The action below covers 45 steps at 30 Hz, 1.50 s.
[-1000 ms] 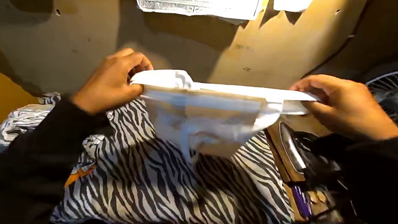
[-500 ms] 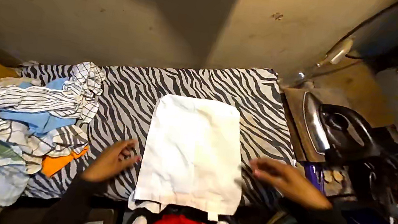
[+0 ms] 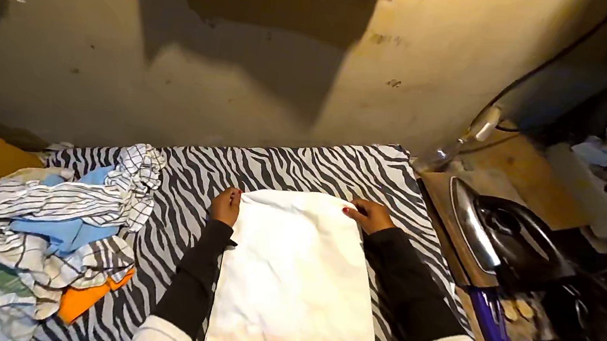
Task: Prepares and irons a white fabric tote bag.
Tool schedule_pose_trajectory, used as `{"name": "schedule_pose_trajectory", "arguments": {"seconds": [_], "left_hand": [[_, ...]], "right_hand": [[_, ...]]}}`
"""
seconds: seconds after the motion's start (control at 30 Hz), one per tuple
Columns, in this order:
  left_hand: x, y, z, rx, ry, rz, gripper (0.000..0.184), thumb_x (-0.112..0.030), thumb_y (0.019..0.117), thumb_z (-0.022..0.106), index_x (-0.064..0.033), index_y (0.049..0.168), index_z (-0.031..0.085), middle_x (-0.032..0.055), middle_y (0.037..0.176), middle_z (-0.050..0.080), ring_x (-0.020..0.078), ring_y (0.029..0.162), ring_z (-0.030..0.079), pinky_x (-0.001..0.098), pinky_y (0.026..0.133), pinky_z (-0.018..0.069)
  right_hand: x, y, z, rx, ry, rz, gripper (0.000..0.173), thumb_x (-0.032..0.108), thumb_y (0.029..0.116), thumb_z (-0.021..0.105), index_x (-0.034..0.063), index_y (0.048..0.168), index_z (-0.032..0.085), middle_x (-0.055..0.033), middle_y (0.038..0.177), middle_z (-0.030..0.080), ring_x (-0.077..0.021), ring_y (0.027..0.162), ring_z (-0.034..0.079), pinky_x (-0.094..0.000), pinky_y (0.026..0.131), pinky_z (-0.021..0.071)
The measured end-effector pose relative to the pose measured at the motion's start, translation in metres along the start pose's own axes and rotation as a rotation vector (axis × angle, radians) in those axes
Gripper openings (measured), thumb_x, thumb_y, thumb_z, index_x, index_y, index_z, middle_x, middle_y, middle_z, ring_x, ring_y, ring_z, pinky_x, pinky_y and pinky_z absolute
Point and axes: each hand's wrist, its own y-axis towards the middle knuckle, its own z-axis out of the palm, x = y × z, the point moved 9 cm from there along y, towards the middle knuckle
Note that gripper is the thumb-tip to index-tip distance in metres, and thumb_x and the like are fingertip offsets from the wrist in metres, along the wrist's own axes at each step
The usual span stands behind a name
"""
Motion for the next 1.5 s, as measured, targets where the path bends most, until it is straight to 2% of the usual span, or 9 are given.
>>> {"name": "schedule_pose_trajectory", "arguments": {"seconds": [0.27, 0.43, 0.6, 0.73, 0.9, 1.13, 1.27, 1.4, 1.5], "left_hand": [[-0.066, -0.012, -0.093, -0.011, -0.303, 0.125, 0.024, -0.006, 0.1055, 0.050, 0.0105, 0.114, 0.066, 0.0192, 0.101, 0.069, 0.0197, 0.091, 0.065, 0.0399, 0.087, 0.0519], [-0.166, 0.009, -0.187, -0.069, -0.057, 0.473, 0.026, -0.014, 0.1054, 0.052, 0.0040, 0.101, 0.070, 0.0120, 0.081, 0.066, 0.0166, 0.071, 0.060, 0.0428, 0.072, 0.0507], [-0.262, -0.018, -0.283, -0.168, -0.333, 0.655, 0.017, -0.014, 0.1089, 0.046, -0.0065, 0.103, 0.060, -0.0111, 0.064, 0.057, -0.0056, 0.046, 0.049, 0.0122, 0.045, 0.0445], [-0.290, -0.103, -0.317, -0.326, -0.272, 0.998, 0.010, -0.016, 0.1078, 0.049, -0.0128, 0.113, 0.058, -0.0171, 0.090, 0.065, -0.0049, 0.072, 0.066, 0.0164, 0.065, 0.0592], [-0.223, -0.166, -0.250, -0.310, -0.172, 1.017, 0.025, -0.036, 0.1017, 0.063, -0.0123, 0.108, 0.069, -0.0105, 0.105, 0.065, -0.0030, 0.093, 0.063, 0.0149, 0.079, 0.0545], [-0.051, -0.189, -0.064, -0.193, -0.157, 0.562, 0.028, -0.027, 0.0937, 0.068, -0.0013, 0.084, 0.074, 0.0125, 0.094, 0.071, 0.0140, 0.091, 0.068, 0.0286, 0.082, 0.0560], [-0.018, -0.216, -0.017, -0.104, 0.017, 0.439, 0.028, -0.027, 0.0944, 0.063, -0.0021, 0.092, 0.075, 0.0182, 0.109, 0.069, 0.0295, 0.103, 0.066, 0.0418, 0.090, 0.0547], [-0.036, -0.228, 0.022, 0.149, 0.195, 0.600, 0.039, -0.042, 0.0942, 0.064, -0.0125, 0.118, 0.074, 0.0170, 0.131, 0.067, 0.0424, 0.128, 0.057, 0.0657, 0.103, 0.0421], [-0.007, -0.234, 0.038, 0.350, 0.295, 0.541, 0.035, -0.038, 0.0951, 0.066, -0.0054, 0.095, 0.077, 0.0197, 0.115, 0.071, 0.0450, 0.123, 0.060, 0.0690, 0.103, 0.0407]], "right_hand": [[0.078, -0.040, -0.093, -0.226, 0.408, -0.268, 0.020, 0.013, 0.1025, 0.053, 0.0026, 0.092, 0.067, 0.0107, 0.073, 0.061, 0.0075, 0.063, 0.054, -0.0145, 0.062, 0.0485], [0.159, -0.037, -0.181, -0.163, 0.138, -0.289, 0.028, 0.025, 0.1064, 0.057, 0.0064, 0.089, 0.070, 0.0043, 0.055, 0.049, -0.0014, 0.043, 0.040, -0.0198, 0.042, 0.0360], [0.263, -0.069, -0.258, -0.289, 0.425, -0.661, 0.016, 0.018, 0.1096, 0.049, 0.0161, 0.110, 0.065, 0.0154, 0.079, 0.069, 0.0046, 0.062, 0.063, -0.0156, 0.060, 0.0577], [0.281, -0.147, -0.275, -0.384, 0.514, -0.905, 0.021, 0.012, 0.1091, 0.047, 0.0203, 0.124, 0.058, 0.0169, 0.107, 0.068, 0.0037, 0.092, 0.068, -0.0172, 0.087, 0.0596], [0.207, -0.188, -0.238, -0.464, 0.336, -1.017, 0.024, 0.048, 0.1046, 0.054, 0.0279, 0.098, 0.065, 0.0184, 0.096, 0.063, 0.0050, 0.091, 0.060, -0.0140, 0.079, 0.0492], [0.052, -0.214, -0.066, -0.438, 0.365, -0.384, 0.017, 0.015, 0.0862, 0.073, 0.0217, 0.083, 0.058, 0.0141, 0.091, 0.062, 0.0044, 0.083, 0.061, -0.0148, 0.071, 0.0535], [0.009, -0.234, -0.023, -0.319, -0.108, -0.026, 0.031, 0.009, 0.0901, 0.071, -0.0089, 0.115, 0.066, -0.0317, 0.124, 0.061, -0.0402, 0.107, 0.066, -0.0512, 0.086, 0.0585], [0.036, -0.222, 0.027, -0.310, -0.277, -0.205, 0.048, 0.039, 0.1008, 0.058, 0.0009, 0.128, 0.069, -0.0284, 0.141, 0.059, -0.0498, 0.137, 0.050, -0.0669, 0.112, 0.0396], [0.008, -0.205, 0.082, -0.058, -0.423, -0.272, 0.067, 0.062, 0.0950, 0.058, 0.0202, 0.147, 0.060, -0.0171, 0.161, 0.045, -0.0509, 0.152, 0.030, -0.0845, 0.113, 0.0135]]}}
